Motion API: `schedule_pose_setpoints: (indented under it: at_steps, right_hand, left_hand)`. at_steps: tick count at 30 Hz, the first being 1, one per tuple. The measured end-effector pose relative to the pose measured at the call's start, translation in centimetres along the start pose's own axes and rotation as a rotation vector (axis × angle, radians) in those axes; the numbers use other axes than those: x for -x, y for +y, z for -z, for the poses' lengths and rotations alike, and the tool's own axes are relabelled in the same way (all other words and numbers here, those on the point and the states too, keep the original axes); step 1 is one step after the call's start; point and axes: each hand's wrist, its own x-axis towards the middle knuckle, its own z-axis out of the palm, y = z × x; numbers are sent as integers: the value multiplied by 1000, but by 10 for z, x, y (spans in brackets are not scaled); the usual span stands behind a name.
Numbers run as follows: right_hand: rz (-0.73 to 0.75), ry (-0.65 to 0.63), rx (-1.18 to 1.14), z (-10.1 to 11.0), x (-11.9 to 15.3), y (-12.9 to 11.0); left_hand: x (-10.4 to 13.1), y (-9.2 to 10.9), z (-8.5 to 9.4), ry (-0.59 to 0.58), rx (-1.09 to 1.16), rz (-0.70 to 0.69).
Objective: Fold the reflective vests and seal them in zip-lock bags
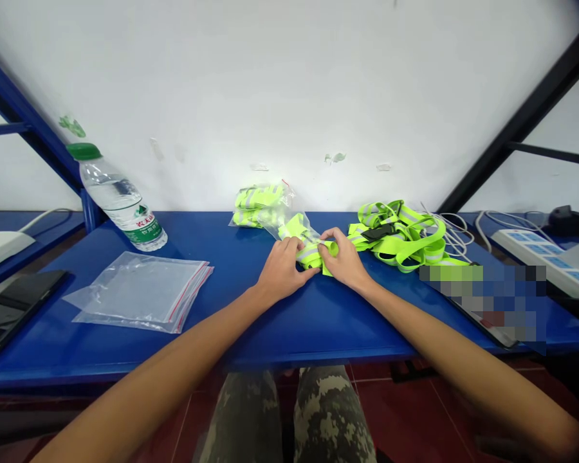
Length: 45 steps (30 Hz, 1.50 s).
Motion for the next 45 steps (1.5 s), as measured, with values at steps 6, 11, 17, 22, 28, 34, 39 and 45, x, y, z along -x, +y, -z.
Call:
schedule_pose_setpoints:
  at_steps: [6, 11, 17, 22, 28, 34, 39, 45]
  right_hand:
    - [63, -43, 0, 2, 0, 5]
    - [33, -18, 10, -1, -2, 7]
    - [-16, 69, 75, -3, 1, 2]
    - [-51, 50, 10, 0, -2, 7]
    - [-115, -10, -156, 6, -5, 12]
    - [-93, 58, -86, 2, -2, 12]
    - [-94, 15, -145, 5, -3, 10]
    - [-131, -197, -376, 25, -3, 6]
  left_hand:
    - [-2, -4, 1, 27, 15, 13]
    - [1, 8, 4, -26, 27, -50]
    - [1, 26, -5, 29, -148, 61]
    - [0, 24, -6, 7, -165, 4]
    - [3, 26, -5, 23, -206, -27]
    - [3, 29, -7, 4, -265, -75]
    - [0, 23, -5, -32, -217, -109]
    - [2, 14, 3, -14, -144, -155]
